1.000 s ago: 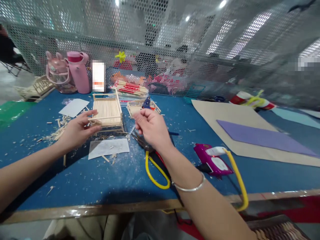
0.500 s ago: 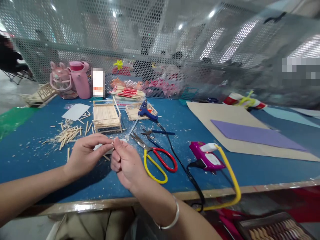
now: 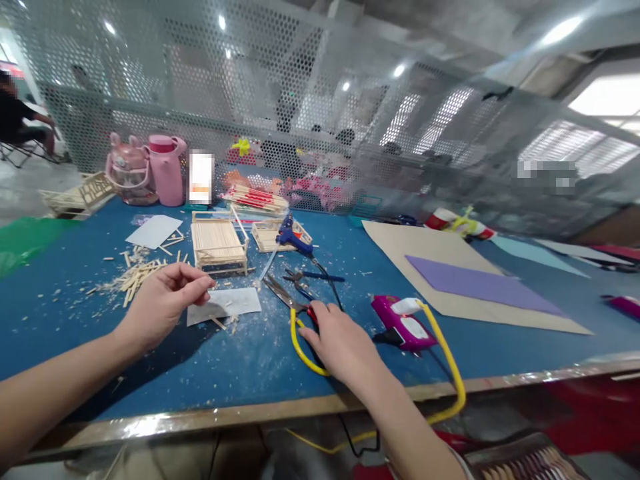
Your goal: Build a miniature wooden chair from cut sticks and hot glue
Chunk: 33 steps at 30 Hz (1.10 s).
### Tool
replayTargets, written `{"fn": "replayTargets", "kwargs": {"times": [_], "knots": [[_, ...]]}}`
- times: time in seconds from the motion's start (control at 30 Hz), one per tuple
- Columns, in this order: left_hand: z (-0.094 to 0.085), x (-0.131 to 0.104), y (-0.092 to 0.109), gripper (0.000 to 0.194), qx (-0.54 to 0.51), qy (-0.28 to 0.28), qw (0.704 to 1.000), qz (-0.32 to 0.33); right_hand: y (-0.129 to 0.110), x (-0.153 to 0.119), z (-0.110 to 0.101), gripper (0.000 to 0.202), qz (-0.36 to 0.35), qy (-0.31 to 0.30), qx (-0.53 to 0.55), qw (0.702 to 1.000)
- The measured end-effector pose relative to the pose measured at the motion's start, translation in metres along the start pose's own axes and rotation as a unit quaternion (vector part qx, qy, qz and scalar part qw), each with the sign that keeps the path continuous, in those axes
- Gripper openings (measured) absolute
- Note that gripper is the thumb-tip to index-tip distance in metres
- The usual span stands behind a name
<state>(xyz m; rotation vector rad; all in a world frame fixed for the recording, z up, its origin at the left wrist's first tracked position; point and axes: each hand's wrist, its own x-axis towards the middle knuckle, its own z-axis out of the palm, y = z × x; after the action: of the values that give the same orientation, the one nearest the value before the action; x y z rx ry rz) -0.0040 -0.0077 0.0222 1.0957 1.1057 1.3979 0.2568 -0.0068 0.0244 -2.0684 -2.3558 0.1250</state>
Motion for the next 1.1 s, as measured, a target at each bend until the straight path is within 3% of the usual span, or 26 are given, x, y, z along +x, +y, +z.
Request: {"fn": "replayTargets", "kwargs": {"times": [0.1, 0.27, 0.37, 0.47, 0.57, 0.7, 0.77, 0.83, 0.97, 1.1], "knots": [[-0.003, 0.0, -0.002, 0.01, -0.049, -0.014, 0.999, 0.0, 0.01, -0.002, 0.0, 0.041, -0.06, -0.013, 0.048, 0.997], [-0.007, 0.005, -0.006, 0.018, -0.127, -0.023, 0.991, -0.04, 0.016, -0.013, -0.004, 0.055, 0.005, -0.022, 0.105, 0.994], [-0.007, 0.007, -0.006, 0.02, -0.152, -0.028, 0.987, -0.044, 0.018, -0.019, -0.009, 0.052, -0.014, 0.011, 0.22, 0.975], [-0.006, 0.006, -0.005, 0.019, -0.172, -0.048, 0.983, -0.043, 0.002, -0.011, -0.019, 0.042, -0.082, 0.06, 0.329, 0.939], [-0.004, 0.004, -0.005, 0.018, -0.183, -0.067, 0.979, -0.056, -0.036, 0.011, -0.03, 0.035, -0.148, 0.086, 0.439, 0.882], [-0.003, 0.002, -0.008, 0.017, -0.158, -0.081, 0.982, -0.06, -0.09, 0.04, -0.031, 0.034, -0.194, 0.032, 0.595, 0.779], [-0.003, 0.002, -0.011, 0.018, -0.121, -0.08, 0.988, -0.05, -0.105, 0.047, -0.022, 0.039, -0.204, -0.002, 0.654, 0.728], [-0.002, 0.002, -0.014, 0.02, -0.094, -0.067, 0.992, -0.043, -0.112, 0.048, -0.01, 0.042, -0.197, -0.006, 0.69, 0.696], [0.0, 0.003, -0.018, 0.025, -0.101, -0.061, 0.99, -0.08, -0.112, 0.043, 0.011, 0.038, -0.168, 0.032, 0.701, 0.692], [0.001, 0.004, -0.02, 0.025, -0.13, -0.07, 0.983, -0.108, -0.111, 0.04, 0.016, 0.036, -0.158, 0.059, 0.697, 0.697]]}}
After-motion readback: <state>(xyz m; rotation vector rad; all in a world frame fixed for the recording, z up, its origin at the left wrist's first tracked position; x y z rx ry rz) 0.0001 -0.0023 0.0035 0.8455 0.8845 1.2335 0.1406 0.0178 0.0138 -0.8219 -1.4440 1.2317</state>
